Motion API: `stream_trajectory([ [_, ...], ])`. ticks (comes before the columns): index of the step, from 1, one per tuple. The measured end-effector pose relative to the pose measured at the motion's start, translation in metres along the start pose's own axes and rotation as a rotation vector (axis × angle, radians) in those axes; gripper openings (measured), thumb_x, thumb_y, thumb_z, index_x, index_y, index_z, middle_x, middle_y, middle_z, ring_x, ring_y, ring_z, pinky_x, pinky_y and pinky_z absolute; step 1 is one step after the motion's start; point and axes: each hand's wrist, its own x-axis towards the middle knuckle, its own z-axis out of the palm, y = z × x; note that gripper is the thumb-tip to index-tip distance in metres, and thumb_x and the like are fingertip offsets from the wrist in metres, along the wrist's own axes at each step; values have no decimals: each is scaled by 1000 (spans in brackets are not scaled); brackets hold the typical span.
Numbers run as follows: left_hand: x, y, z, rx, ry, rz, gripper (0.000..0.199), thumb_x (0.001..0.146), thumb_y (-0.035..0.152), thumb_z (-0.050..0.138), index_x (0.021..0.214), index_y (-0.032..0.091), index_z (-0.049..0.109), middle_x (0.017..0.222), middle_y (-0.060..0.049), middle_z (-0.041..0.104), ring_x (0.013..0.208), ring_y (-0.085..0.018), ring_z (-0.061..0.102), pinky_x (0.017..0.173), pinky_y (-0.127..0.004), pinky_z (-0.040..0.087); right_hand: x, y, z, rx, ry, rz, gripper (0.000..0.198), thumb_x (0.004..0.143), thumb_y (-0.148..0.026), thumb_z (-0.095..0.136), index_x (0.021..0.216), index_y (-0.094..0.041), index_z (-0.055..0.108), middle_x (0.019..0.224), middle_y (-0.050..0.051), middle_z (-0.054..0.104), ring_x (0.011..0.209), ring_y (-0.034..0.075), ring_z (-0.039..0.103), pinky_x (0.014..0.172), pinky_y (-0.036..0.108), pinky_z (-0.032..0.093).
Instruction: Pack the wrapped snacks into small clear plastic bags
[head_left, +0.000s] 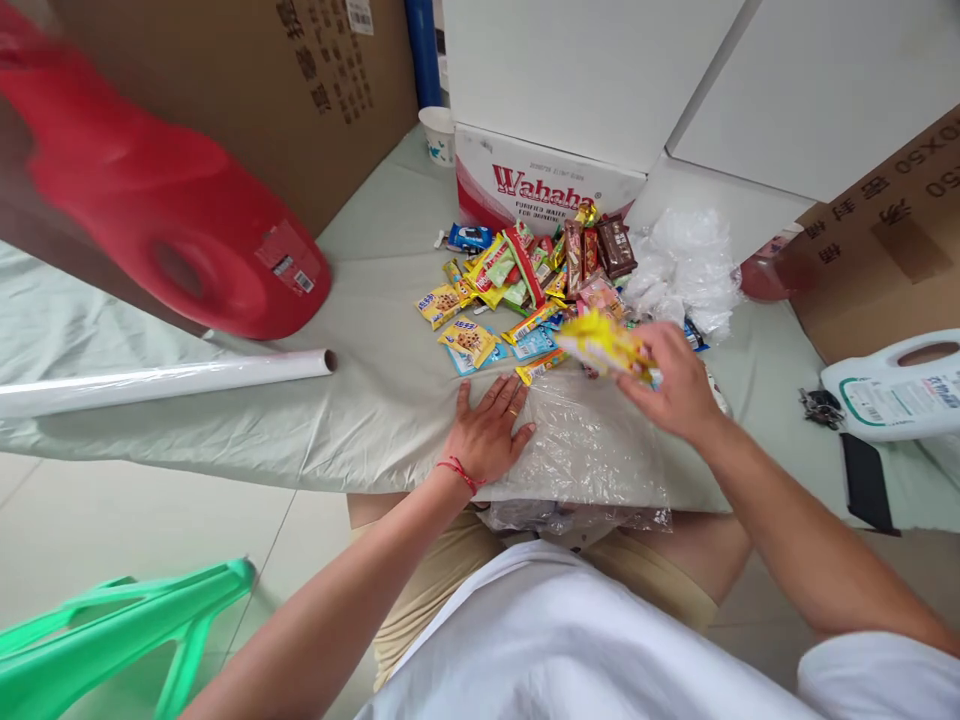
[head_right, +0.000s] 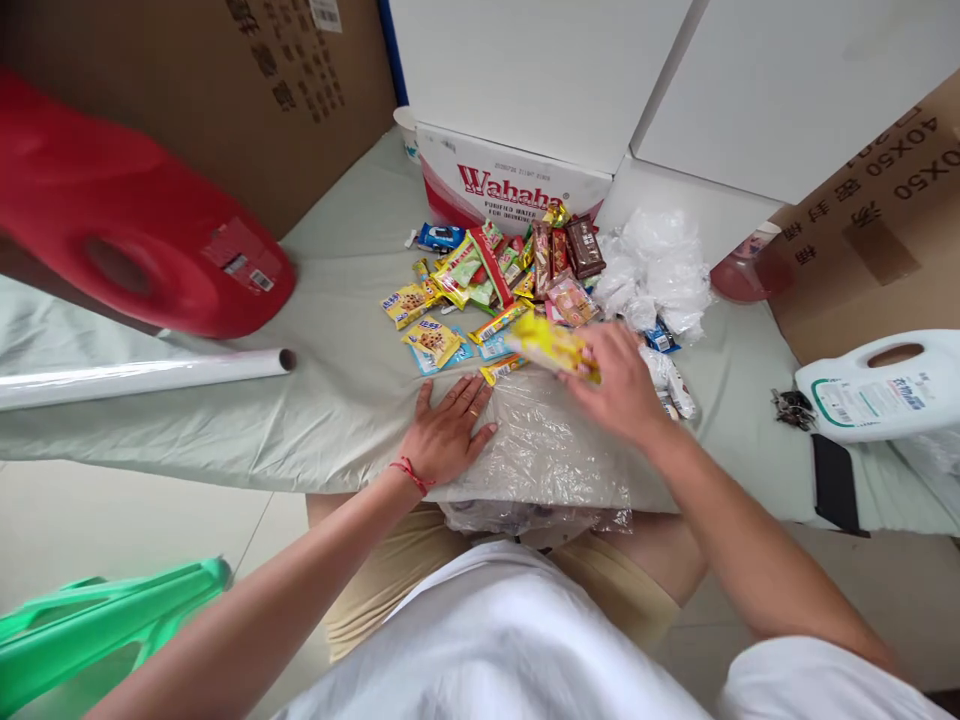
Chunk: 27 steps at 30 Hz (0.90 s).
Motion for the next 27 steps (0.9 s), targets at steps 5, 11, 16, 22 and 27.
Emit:
stream_trajectory([
  [5,1,0,0,12,-13,2,62,106,49,32,161,23,40,169,-12,36,156,-34,34,127,-72,6,-97,-7,35,-78,-176,-103,40,100,-27,51,139,-23,61,123,16,64,114,34,55,100,53,47],
  [11,2,2,-1,35,-42,-15,61,106,49,30,161,24,41,169,-11,35,157,-31,34,128,-69,4,-113,-6,46,54,-261,-144,63,93,-57,66,146,-25,56,145,15,55,134,37,44,115,57,38],
  [16,3,2,-1,61,-50,-14,63,105,49,31,162,23,39,169,-12,35,156,-33,35,127,-69,7,-78,-9,50,71,-340,-69,71,93,-55,68,153,-21,49,150,18,53,144,38,37,119,59,32],
  [22,3,4,-3,88,-55,-20,61,105,48,32,161,25,40,168,-11,36,156,-32,36,127,-69,10,-62,-8,56,89,-419,-141,62,90,-41,76,145,-21,58,132,16,64,137,34,46,118,55,33],
  [27,3,4,-3,91,-43,-16,62,105,49,32,162,24,39,168,-11,36,156,-32,36,127,-69,12,-91,-4,55,83,-385,-110,88,85,-60,77,156,-20,45,144,20,56,145,39,38,122,64,26],
])
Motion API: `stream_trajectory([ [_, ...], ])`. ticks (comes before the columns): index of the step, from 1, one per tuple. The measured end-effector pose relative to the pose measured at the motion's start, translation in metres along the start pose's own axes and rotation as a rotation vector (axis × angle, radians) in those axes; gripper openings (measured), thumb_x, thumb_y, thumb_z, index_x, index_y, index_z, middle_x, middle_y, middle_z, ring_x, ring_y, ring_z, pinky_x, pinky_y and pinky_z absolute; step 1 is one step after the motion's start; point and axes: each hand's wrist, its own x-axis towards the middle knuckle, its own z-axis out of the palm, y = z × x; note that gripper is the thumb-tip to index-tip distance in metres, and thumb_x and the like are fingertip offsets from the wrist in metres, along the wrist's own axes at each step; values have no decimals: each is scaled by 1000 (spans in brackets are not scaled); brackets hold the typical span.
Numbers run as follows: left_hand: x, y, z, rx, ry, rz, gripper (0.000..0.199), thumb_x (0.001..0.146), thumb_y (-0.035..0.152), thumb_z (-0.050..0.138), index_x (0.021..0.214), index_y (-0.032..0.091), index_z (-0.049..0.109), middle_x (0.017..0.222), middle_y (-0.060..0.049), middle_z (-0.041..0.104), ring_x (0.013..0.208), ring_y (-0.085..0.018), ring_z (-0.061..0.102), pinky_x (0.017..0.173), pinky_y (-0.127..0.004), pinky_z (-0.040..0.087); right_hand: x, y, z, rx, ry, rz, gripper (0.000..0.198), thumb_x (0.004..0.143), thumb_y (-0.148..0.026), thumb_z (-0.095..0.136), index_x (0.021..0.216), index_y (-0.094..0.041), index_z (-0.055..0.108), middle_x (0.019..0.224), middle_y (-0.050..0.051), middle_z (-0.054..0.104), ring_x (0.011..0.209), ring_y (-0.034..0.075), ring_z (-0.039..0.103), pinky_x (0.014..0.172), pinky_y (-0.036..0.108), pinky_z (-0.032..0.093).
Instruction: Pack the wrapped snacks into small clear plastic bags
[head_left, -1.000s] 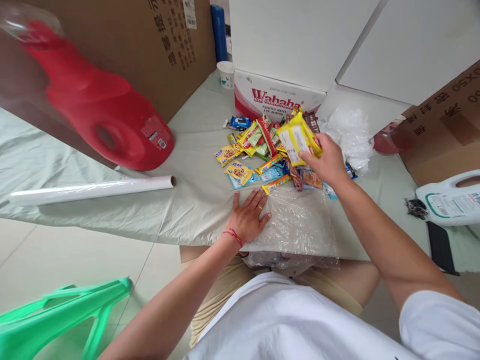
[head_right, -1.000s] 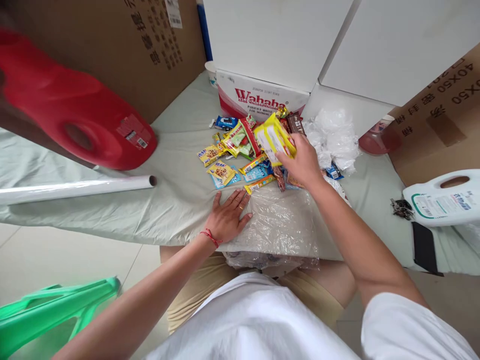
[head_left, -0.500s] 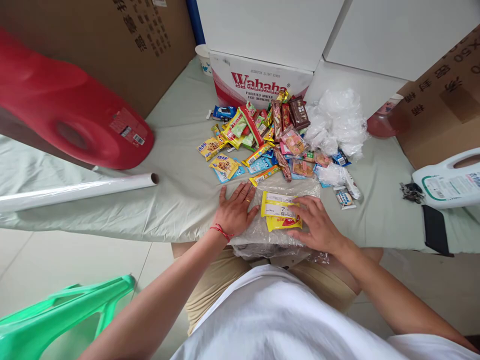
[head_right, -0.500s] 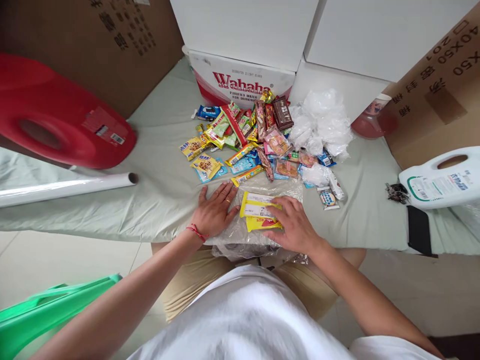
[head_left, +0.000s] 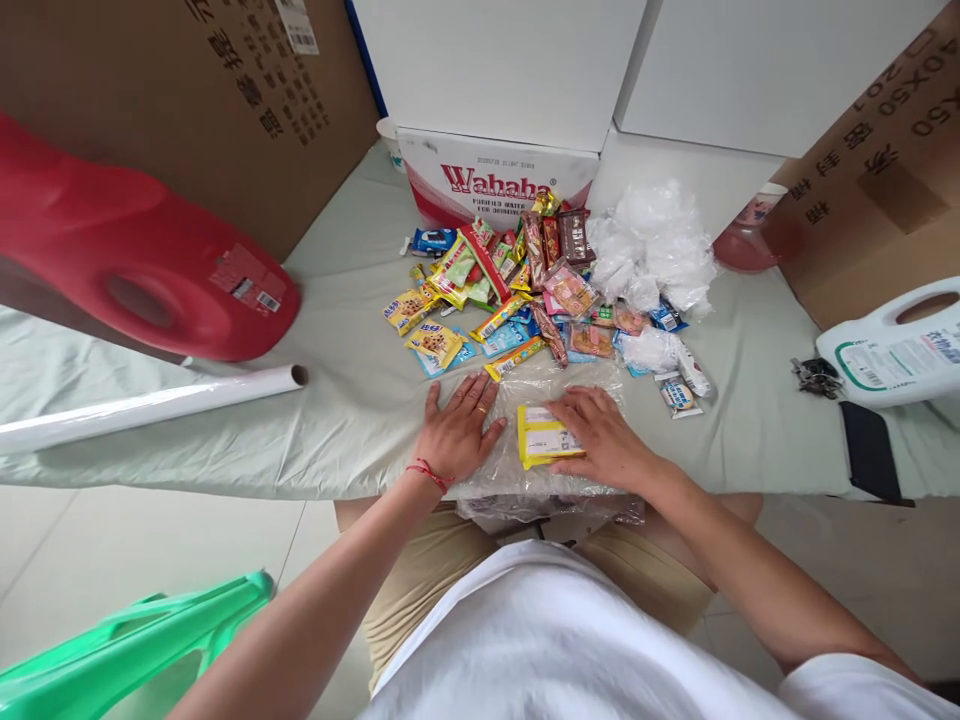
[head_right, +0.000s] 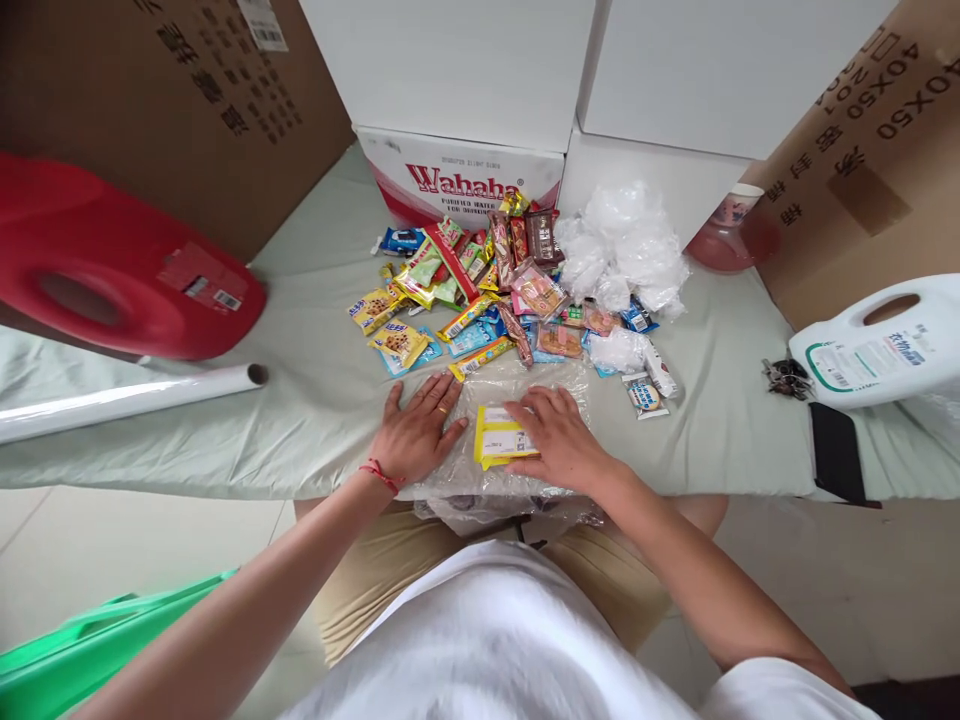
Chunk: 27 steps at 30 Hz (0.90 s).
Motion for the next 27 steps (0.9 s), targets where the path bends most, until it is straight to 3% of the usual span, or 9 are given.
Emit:
stream_trajectory([
  [3,0,0,1,3,4,2,62,106,49,32,162,24,38,168,-11,36,156,-32,37,127,-69,11,-6,-3,2,-4,-55,16,97,83,-64,78,160,-20,39,152,20,51,149,41,33,124,68,20],
  [6,0,-1,2,4,3,6,62,106,49,32,162,24,39,168,-12,36,156,-32,36,128,-69,10,1,-7,-6,-20,-76,13,91,83,-52,82,158,-22,41,153,18,52,151,39,31,124,67,19],
  [12,-1,0,3,-10,18,-1,61,106,49,32,161,24,40,168,-11,36,156,-31,36,129,-66,8,13,-15,-10,-88,-172,16,87,81,-36,85,156,-17,45,142,19,58,139,38,45,120,60,30],
  [19,-1,-1,4,-40,15,-15,65,105,48,34,164,21,32,169,-12,34,157,-32,34,129,-66,6,5,-2,-23,3,-121,117,92,79,-44,85,156,-14,44,135,19,57,126,37,48,111,53,42],
  [23,-1,-3,4,-53,12,-10,64,106,47,31,164,20,32,169,-12,33,157,-31,33,128,-67,6,17,-9,-28,53,-43,72,92,80,-46,85,156,-18,43,138,18,55,129,36,47,113,51,41],
  [27,-1,-4,3,-69,19,-9,61,107,40,23,164,22,33,169,-10,35,157,-29,34,128,-66,8,35,-18,-13,-12,-101,48,93,78,-45,88,156,-18,44,139,18,55,133,38,45,116,55,36],
])
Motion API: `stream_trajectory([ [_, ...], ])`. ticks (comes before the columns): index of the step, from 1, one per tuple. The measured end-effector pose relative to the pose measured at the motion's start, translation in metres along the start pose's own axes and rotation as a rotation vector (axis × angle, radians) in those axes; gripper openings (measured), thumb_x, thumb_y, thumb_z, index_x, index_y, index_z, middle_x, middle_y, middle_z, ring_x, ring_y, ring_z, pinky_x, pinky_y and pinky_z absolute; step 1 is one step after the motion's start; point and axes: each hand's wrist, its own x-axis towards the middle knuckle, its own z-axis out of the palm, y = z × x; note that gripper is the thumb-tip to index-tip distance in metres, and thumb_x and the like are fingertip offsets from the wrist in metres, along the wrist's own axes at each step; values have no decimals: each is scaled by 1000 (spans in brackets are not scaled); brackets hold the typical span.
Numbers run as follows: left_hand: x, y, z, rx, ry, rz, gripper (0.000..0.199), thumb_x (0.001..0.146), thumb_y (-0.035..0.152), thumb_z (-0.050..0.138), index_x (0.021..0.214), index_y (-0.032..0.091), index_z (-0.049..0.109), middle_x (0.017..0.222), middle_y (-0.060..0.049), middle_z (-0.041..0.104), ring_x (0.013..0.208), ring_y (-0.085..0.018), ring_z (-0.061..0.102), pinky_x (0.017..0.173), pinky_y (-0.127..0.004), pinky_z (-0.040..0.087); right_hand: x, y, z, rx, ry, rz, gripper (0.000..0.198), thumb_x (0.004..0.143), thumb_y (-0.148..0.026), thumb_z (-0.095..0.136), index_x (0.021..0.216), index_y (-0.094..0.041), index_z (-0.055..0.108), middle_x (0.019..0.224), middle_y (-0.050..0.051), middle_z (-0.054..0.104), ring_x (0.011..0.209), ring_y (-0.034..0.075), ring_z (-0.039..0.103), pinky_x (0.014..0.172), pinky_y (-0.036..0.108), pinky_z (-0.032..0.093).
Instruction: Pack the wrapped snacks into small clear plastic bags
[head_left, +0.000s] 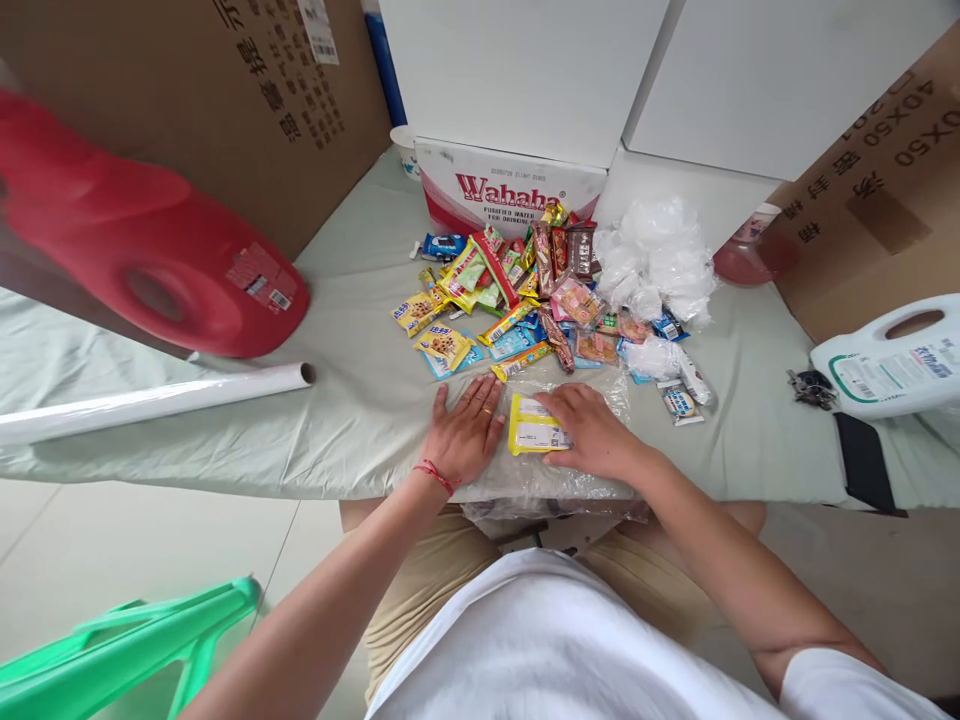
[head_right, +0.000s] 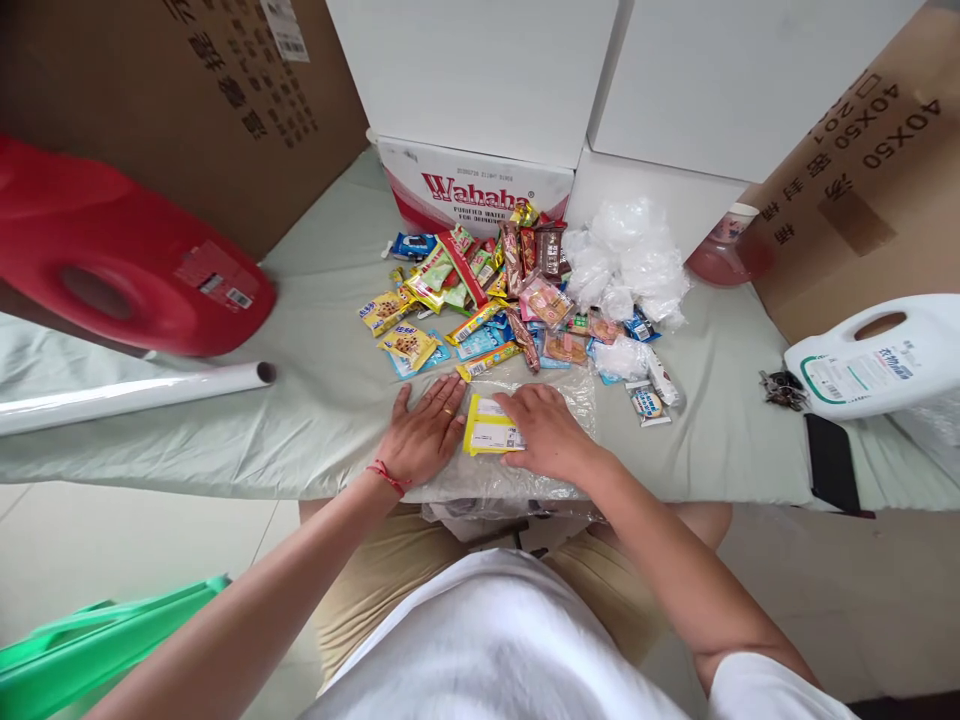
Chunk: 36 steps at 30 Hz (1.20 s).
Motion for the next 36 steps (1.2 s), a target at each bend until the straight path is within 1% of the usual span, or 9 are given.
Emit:
stream_trajectory([
  [5,0,0,0,0,27,6,59,108,40,26,163,22,35,168,-10,36,156,-29,36,128,-65,9,6,2,11,63,-56,5,90,79,-50,86,154,-18,48,148,19,51,139,37,42,118,53,33],
  [10,0,-1,0,0,47,8,58,107,39,28,163,25,37,167,-11,39,155,-30,39,128,-65,13,2,3,6,72,-82,16,81,84,-39,80,154,-17,46,149,17,54,135,35,47,117,52,34],
  [14,0,-1,-3,-17,44,-30,57,108,39,27,162,26,38,165,-10,42,154,-30,40,127,-67,16,-3,6,10,56,-62,50,79,86,-39,78,154,-14,46,148,19,53,135,35,48,117,51,34],
  [19,-1,0,-4,15,11,-56,56,108,41,26,160,27,41,167,-8,39,156,-29,37,126,-71,14,-6,8,19,8,0,50,82,86,-43,77,156,-17,44,148,18,53,136,36,45,119,54,28],
  [25,0,2,-2,52,-15,-61,56,108,41,27,161,26,40,168,-8,36,156,-29,36,126,-71,14,-3,-1,18,-47,26,38,80,81,-42,79,150,-13,51,138,19,56,132,36,46,122,56,24],
  [31,0,3,-4,10,6,-65,55,107,40,29,159,28,43,168,-8,37,156,-28,36,128,-67,11,-2,-1,17,-25,-11,11,82,85,-47,79,154,-17,47,143,19,57,143,37,39,124,64,18],
  [33,-1,-1,-5,-34,19,-68,55,108,41,29,159,27,44,168,-9,37,156,-28,36,128,-66,13,-9,3,13,25,35,2,83,86,-53,77,155,-18,46,149,18,54,145,38,39,123,66,19],
  [34,-1,-4,-6,-64,32,-69,56,108,41,28,159,26,44,168,-9,38,156,-28,36,128,-65,15,-16,5,11,56,92,-5,80,88,-55,74,154,-19,46,151,18,52,145,38,39,123,66,22],
  [36,-2,-11,-7,-134,70,-60,55,107,42,29,157,24,47,167,-10,40,157,-28,36,128,-62,21,-37,7,8,118,249,-4,66,96,-53,66,151,-21,49,149,17,53,142,35,44,121,61,31],
])
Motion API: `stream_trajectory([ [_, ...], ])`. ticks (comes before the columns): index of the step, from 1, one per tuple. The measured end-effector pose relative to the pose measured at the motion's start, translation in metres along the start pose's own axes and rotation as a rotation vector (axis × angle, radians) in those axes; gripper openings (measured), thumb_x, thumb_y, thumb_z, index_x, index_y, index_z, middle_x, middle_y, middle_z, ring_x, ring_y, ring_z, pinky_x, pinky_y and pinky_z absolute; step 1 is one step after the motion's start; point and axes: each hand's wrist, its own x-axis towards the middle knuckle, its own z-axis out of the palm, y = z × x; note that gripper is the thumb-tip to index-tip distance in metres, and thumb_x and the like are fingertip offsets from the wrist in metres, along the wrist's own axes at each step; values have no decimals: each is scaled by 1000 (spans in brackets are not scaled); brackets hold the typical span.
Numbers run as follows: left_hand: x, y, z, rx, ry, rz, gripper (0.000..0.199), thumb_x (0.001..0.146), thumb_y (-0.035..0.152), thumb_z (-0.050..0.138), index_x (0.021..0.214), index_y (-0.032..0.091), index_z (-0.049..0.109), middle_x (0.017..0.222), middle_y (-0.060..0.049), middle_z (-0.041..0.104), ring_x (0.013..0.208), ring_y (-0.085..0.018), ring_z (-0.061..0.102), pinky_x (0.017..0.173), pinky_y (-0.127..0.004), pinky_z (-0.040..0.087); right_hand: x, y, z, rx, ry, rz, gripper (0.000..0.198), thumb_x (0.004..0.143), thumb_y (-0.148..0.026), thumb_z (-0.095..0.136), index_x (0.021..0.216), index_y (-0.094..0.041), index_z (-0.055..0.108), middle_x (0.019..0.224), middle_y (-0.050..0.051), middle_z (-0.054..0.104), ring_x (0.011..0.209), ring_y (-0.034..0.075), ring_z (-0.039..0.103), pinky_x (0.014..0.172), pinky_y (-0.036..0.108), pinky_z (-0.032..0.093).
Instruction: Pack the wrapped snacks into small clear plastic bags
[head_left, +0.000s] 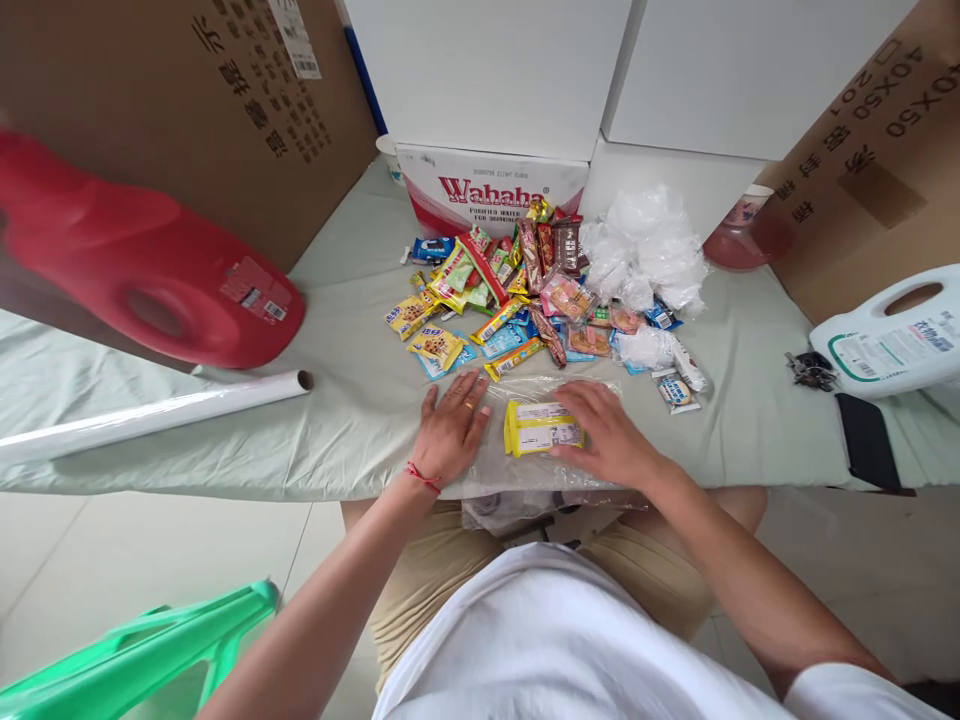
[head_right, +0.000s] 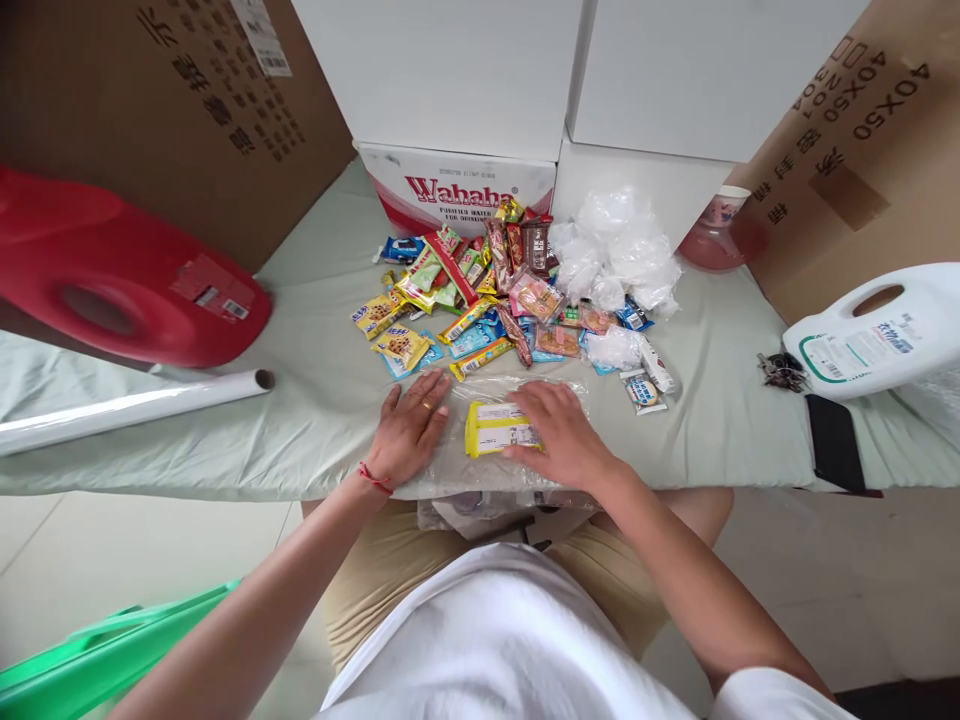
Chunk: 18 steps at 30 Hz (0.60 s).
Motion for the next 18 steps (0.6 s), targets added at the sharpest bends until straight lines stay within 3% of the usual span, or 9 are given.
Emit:
stream_trajectory([
  [4,-5,-10,-6,-120,109,96,48,105,41,38,142,23,61,160,-11,52,156,-26,37,126,-53,34,-59,-2,1,27,229,-11,45,99,-41,63,141,-27,58,124,14,64,124,32,57,107,54,50],
  [9,-25,-6,-12,-24,243,186,39,99,29,51,133,25,68,159,-10,53,157,-28,34,127,-55,32,-113,-3,38,-123,124,-114,46,96,-29,69,140,-37,60,126,8,67,124,30,58,118,63,41],
  [13,-38,-2,-10,91,177,209,36,95,21,52,121,31,75,160,-6,52,156,-32,35,128,-62,24,-107,-1,45,-152,183,-48,38,97,-13,58,125,-35,70,128,8,67,122,28,58,115,59,46],
  [18,-39,-4,-4,25,223,79,39,87,11,48,114,22,74,153,-12,56,156,-32,34,124,-60,36,-63,3,5,86,184,1,24,100,-22,55,112,-26,75,125,12,65,115,27,60,97,46,56],
])
